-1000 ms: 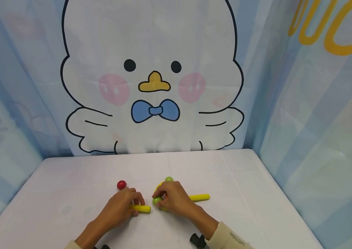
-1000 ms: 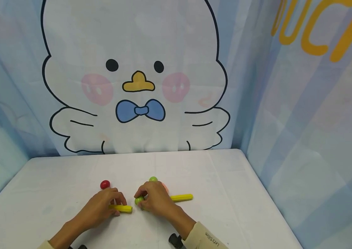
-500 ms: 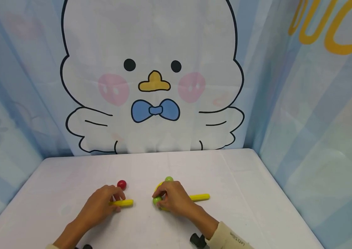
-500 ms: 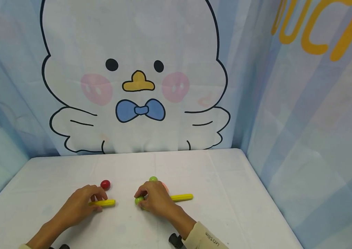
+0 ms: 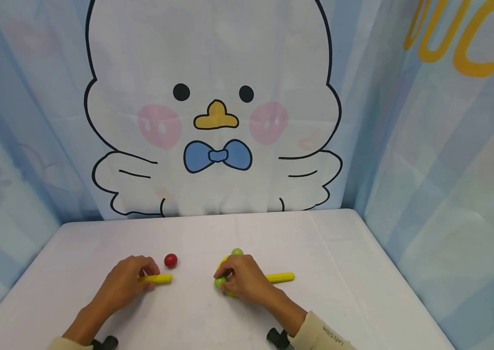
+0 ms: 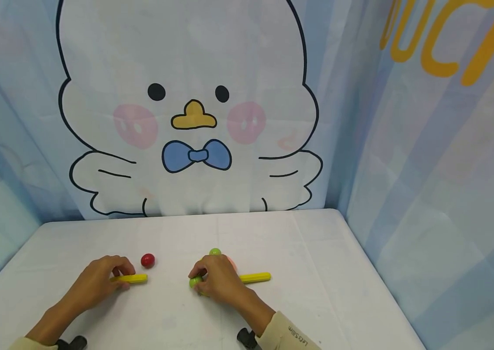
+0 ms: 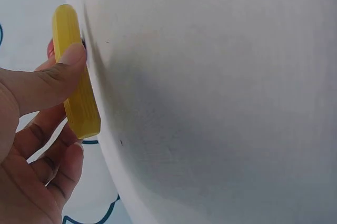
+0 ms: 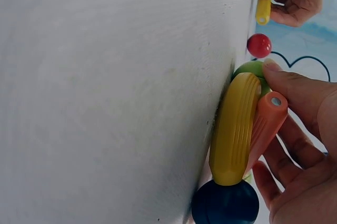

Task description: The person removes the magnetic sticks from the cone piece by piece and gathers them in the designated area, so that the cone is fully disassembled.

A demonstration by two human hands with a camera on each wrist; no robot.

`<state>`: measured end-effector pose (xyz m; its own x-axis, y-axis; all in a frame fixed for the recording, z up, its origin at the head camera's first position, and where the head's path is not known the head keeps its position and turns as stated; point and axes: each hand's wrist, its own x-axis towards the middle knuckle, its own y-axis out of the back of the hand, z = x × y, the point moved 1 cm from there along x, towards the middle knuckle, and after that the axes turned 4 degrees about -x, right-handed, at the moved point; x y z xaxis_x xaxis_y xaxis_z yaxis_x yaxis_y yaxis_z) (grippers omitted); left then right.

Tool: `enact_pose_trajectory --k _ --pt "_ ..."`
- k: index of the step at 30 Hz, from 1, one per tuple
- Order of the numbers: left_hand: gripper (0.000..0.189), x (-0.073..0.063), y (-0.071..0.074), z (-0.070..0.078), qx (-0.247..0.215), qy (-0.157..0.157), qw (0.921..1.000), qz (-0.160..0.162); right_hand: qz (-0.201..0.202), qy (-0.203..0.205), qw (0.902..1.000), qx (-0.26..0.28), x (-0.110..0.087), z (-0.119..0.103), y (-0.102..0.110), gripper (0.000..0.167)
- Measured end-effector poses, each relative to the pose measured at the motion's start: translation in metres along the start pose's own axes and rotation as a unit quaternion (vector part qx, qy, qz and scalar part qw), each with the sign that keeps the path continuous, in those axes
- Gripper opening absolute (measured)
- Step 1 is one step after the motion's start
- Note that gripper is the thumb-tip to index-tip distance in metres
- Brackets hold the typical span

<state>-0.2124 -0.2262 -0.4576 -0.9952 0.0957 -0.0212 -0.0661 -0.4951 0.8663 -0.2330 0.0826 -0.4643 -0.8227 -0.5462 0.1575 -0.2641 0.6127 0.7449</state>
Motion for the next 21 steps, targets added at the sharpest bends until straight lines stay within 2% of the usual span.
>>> enact_pose_trajectory --k 8,17,21 --pt "0.023 0.0056 -0.0022 -0.0015 0.006 0.001 0.9999 -0.013 -0.005 -0.003 1.0000 0.003 0.0005 0.0006 -0.0001 0.022" --pt "0.025 0.0063 -0.0011 -0.0005 0.010 -0.002 0.9999 -0.012 -0.010 -0.004 0.9999 -0.001 0.0010 0.0011 0.0006 0.021" --pt "0.028 0.0042 -0.0006 0.0011 0.011 -0.006 0.9999 -0.002 -0.012 -0.001 0.9999 0.001 0.0009 0.0018 0.0013 0.021"
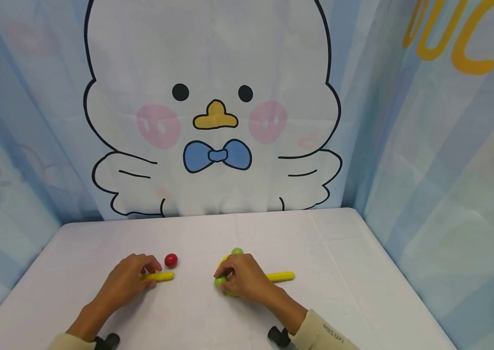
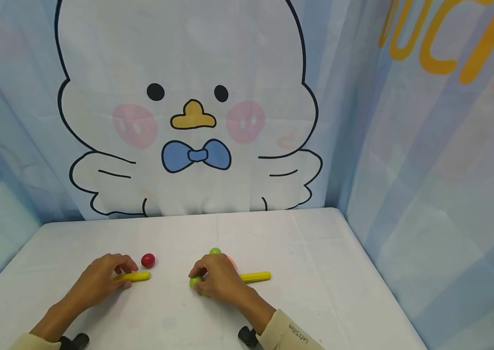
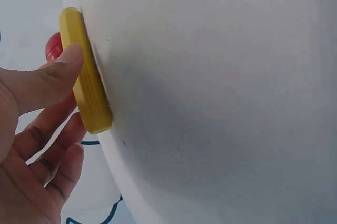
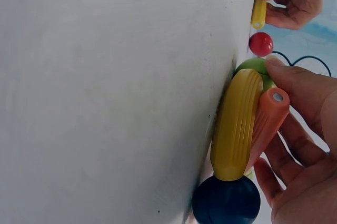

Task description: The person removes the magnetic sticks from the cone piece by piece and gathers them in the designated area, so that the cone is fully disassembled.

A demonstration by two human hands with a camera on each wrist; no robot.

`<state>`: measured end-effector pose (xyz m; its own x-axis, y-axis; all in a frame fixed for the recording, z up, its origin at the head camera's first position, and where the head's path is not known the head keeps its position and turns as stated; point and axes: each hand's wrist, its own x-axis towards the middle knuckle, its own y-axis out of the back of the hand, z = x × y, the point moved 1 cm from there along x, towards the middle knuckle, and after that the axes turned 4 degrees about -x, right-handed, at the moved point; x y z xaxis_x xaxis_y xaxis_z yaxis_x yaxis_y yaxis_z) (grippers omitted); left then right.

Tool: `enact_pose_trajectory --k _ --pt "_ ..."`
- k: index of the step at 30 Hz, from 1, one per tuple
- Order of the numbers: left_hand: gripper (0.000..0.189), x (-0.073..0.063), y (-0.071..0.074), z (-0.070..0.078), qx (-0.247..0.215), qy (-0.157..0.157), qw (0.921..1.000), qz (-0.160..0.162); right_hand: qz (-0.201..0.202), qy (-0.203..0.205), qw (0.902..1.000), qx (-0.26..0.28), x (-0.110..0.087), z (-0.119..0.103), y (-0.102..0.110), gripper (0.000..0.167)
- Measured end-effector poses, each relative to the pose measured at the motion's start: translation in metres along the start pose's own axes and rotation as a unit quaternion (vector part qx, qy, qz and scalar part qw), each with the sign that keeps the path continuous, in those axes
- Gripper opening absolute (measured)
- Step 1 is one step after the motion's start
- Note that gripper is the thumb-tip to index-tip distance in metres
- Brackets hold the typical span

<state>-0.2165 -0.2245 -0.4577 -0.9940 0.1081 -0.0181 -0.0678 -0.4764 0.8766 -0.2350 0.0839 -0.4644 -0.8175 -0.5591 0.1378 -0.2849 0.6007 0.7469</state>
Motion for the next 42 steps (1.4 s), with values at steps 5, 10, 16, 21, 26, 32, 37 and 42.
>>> enact_pose_trajectory --k 5,10,16,21,26,32,37,42 --pt "0.032 -0.004 0.000 0.008 0.019 -0.014 0.9993 0.030 0.001 0.011 0.9999 0.013 -0.001 0.001 0.002 0.021" --pt "0.031 -0.008 0.001 0.026 0.020 -0.037 0.9975 0.056 0.015 0.000 0.9994 0.031 -0.001 0.003 0.007 0.022" --pt "0.028 -0.009 -0.003 0.054 0.008 -0.056 0.9967 0.059 0.027 -0.033 0.9964 0.073 0.000 0.005 0.018 0.023" --pt "0.028 -0.008 -0.012 0.077 -0.002 -0.072 0.9957 0.057 0.053 -0.040 0.9954 0.069 0.002 0.013 0.026 0.022" --pt "0.029 -0.007 -0.023 0.095 -0.019 -0.107 0.9925 0.056 0.080 -0.042 0.9939 0.063 0.005 0.023 0.032 0.023" --pt "0.031 -0.002 -0.039 0.106 -0.048 -0.134 0.9892 0.034 0.102 -0.064 0.9920 0.038 0.010 0.032 0.037 0.022" --pt "0.032 0.002 -0.052 0.112 -0.067 -0.151 0.9861 0.015 0.098 -0.083 0.9909 0.041 0.013 0.038 0.038 0.021" --pt "0.033 0.006 -0.064 0.118 -0.075 -0.176 0.9815 0.003 0.078 -0.093 0.9919 0.037 0.018 0.045 0.034 0.020"
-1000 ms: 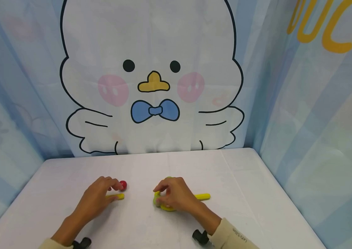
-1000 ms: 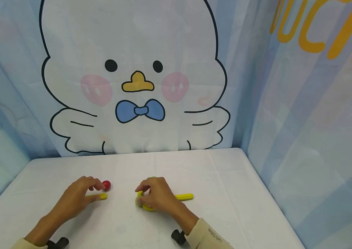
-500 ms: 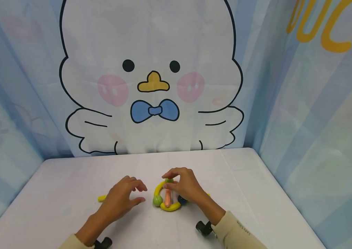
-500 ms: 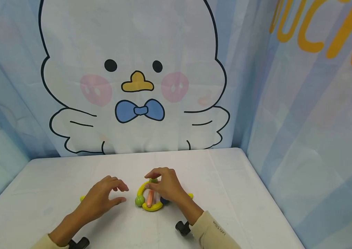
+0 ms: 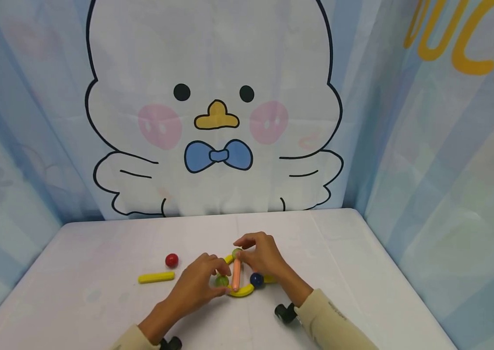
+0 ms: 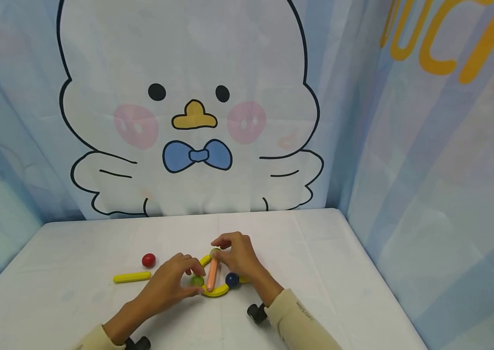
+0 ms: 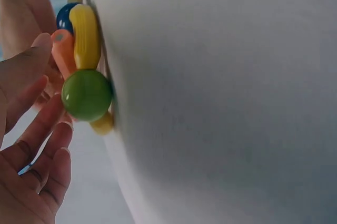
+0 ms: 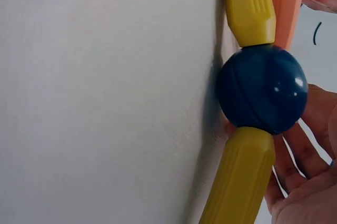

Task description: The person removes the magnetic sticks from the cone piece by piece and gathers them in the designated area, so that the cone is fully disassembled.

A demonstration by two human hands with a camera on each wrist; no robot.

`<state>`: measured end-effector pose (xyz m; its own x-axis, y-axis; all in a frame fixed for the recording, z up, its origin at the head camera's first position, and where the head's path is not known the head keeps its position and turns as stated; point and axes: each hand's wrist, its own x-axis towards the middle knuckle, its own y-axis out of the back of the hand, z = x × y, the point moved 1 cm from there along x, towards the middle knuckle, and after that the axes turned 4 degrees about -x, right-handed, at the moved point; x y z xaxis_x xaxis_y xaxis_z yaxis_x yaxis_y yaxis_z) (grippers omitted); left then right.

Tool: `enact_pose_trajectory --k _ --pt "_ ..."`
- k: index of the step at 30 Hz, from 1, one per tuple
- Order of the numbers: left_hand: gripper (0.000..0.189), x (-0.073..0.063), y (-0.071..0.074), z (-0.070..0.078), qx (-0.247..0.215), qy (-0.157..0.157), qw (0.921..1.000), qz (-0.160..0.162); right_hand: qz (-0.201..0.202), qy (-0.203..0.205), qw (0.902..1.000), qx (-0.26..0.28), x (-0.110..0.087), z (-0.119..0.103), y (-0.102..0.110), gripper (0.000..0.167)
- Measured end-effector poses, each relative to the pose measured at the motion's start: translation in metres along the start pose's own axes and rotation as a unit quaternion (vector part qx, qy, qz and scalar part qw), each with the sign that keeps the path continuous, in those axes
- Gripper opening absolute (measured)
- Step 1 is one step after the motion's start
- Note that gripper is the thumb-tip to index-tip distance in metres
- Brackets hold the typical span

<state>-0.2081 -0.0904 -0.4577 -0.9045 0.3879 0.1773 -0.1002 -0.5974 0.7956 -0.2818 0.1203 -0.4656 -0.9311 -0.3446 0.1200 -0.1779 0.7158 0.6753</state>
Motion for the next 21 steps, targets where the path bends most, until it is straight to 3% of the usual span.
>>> enact_pose_trajectory --k 6,10,21 --pt "0.031 0.004 -0.010 0.001 0.018 -0.026 0.9995 0.007 -0.016 -0.007 0.9998 -0.011 0.006 0.004 -0.006 0.014" --pt "0.029 0.004 -0.010 0.004 0.025 -0.026 0.9993 0.003 -0.016 -0.008 0.9997 -0.016 0.006 0.004 -0.007 0.013" --pt "0.028 0.003 0.005 0.007 0.019 -0.017 0.9995 0.017 -0.013 -0.009 0.9997 -0.018 0.006 0.003 -0.005 0.013"
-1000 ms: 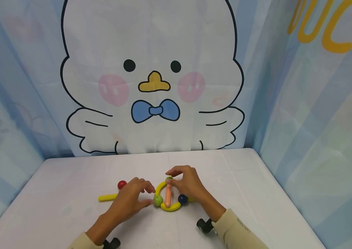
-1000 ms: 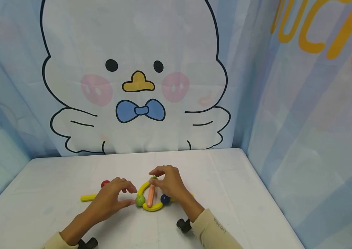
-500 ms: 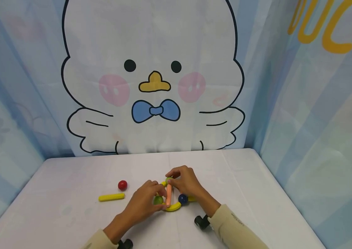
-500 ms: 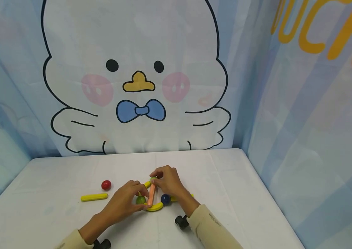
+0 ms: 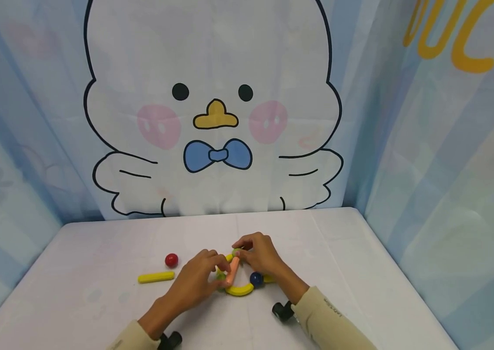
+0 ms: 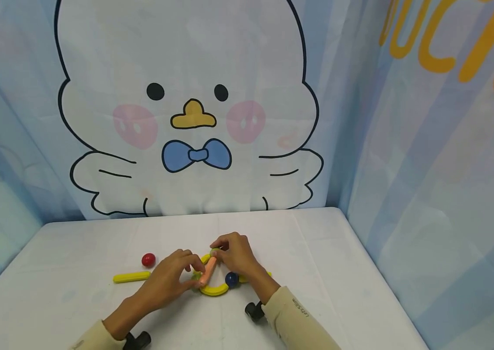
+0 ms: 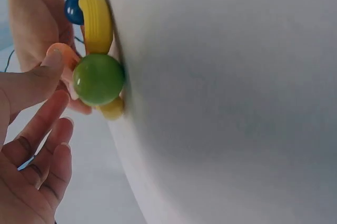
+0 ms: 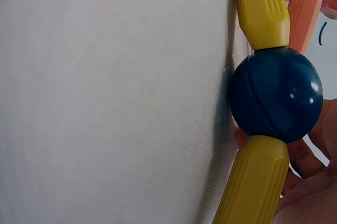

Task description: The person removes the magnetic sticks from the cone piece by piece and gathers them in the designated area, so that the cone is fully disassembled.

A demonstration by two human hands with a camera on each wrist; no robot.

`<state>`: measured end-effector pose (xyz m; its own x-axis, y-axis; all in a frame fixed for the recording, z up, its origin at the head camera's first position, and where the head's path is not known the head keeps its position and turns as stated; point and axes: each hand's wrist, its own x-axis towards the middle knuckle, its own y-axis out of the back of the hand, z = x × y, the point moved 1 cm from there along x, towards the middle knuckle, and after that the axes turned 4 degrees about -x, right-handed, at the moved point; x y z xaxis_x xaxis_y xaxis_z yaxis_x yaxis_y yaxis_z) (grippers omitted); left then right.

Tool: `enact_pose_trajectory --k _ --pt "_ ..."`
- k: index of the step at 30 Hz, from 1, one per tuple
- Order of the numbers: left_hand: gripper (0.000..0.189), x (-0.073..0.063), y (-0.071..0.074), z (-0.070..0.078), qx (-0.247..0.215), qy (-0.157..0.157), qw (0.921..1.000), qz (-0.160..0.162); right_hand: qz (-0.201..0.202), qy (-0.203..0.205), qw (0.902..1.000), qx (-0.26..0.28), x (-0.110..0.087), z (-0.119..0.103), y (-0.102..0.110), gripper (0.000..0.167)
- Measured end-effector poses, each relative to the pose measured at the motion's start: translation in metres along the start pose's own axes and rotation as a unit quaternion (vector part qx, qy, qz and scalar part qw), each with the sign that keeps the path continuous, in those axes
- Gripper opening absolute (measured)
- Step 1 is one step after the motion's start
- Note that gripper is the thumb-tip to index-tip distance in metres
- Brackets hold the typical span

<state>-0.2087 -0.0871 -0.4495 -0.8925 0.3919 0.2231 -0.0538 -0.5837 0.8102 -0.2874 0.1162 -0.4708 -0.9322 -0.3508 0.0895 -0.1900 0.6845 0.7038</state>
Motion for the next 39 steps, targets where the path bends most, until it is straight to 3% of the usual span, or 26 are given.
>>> enact_pose_trajectory --k 11,19,30,39 --pt "0.036 -0.001 0.013 -0.014 0.025 0.015 0.9990 0.035 0.002 -0.003 1.0000 0.003 0.000 0.001 0.001 0.013" --pt "0.040 0.001 0.005 -0.014 0.030 0.040 0.9987 -0.004 0.004 -0.003 1.0000 -0.002 0.000 0.001 0.001 0.012" --pt "0.024 0.010 0.009 -0.014 0.023 0.049 0.9977 0.039 0.004 -0.004 1.0000 -0.005 -0.001 -0.003 0.000 0.012" --pt "0.024 0.006 0.001 -0.024 0.030 0.081 0.9956 0.036 0.002 -0.001 1.0000 0.000 0.000 -0.001 0.000 0.012"
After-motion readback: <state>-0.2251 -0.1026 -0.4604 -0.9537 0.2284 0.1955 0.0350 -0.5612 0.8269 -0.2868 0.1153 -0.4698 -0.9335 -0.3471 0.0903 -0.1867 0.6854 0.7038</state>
